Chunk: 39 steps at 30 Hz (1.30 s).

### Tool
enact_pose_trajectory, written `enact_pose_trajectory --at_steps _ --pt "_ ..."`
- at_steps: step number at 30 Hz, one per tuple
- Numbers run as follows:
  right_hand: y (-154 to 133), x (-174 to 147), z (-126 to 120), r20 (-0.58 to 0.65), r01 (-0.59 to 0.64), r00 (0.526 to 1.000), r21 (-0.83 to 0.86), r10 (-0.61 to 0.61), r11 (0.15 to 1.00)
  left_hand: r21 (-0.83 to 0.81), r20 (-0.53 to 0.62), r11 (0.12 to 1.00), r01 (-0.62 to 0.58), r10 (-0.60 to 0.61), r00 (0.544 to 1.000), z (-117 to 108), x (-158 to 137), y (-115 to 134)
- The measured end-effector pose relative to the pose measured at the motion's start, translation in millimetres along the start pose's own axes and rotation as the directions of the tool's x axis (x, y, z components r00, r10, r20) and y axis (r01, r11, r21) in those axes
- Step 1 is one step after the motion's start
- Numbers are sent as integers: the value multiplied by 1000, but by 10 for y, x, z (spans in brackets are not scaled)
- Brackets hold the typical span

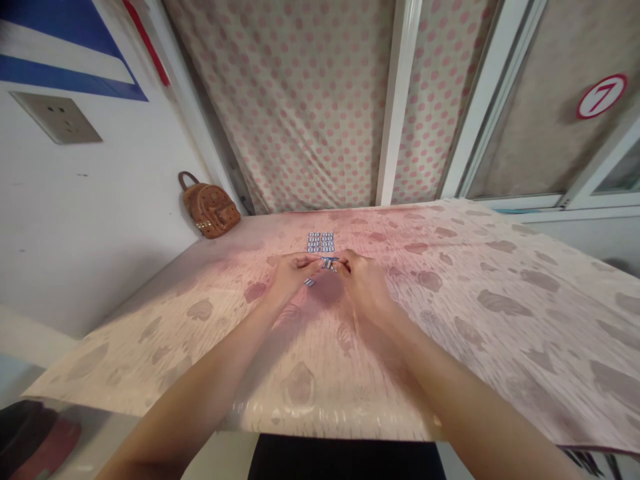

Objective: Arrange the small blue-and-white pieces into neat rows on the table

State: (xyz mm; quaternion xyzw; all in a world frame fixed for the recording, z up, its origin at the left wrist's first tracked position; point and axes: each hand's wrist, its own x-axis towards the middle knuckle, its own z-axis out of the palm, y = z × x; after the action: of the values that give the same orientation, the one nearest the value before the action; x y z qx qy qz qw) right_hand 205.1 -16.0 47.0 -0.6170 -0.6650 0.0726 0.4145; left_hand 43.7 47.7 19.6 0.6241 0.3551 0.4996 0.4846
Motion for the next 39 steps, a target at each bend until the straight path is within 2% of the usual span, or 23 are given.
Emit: enact_pose_trajectory --at_steps 5,10,14,17,20,24,31,35,37,39 --pt "17 0 27 3 -3 1000 -19 3 1000 -13 43 1000 22 -21 999 7 -20 39" --pt "53 -3 53 -9 13 1000 -23 -14 1000 -5 19 999 39 -39 999 20 -19 65" --pt "85 4 57 -75 145 985 -95 -152 985 -36 -12 995 92 -92 996 9 -9 79" --pt "107 17 54 -33 267 960 -203 -279 942 -71 -1 990 118 -119 993 -3 -8 85" --pt "120 28 55 -1 315 946 -232 -324 920 -92 12 988 127 -126 992 -7 -17 94" --pt "117 35 52 -16 324 942 -199 -334 925 -96 23 987 132 -131 991 -3 -32 120" --pt "82 27 46 -29 258 965 -75 -261 963 -126 19 981 148 -147 989 -4 -25 120" --pt "107 44 71 3 51 999 178 -52 983 -122 10 985 122 -121 993 1 -27 93" --pt "156 66 96 57 -35 998 324 17 945 -117 17 987 111 -109 994 14 -33 88" --pt "219 93 126 112 -75 993 441 28 895 -102 32 990 100 -97 995 18 -27 84"
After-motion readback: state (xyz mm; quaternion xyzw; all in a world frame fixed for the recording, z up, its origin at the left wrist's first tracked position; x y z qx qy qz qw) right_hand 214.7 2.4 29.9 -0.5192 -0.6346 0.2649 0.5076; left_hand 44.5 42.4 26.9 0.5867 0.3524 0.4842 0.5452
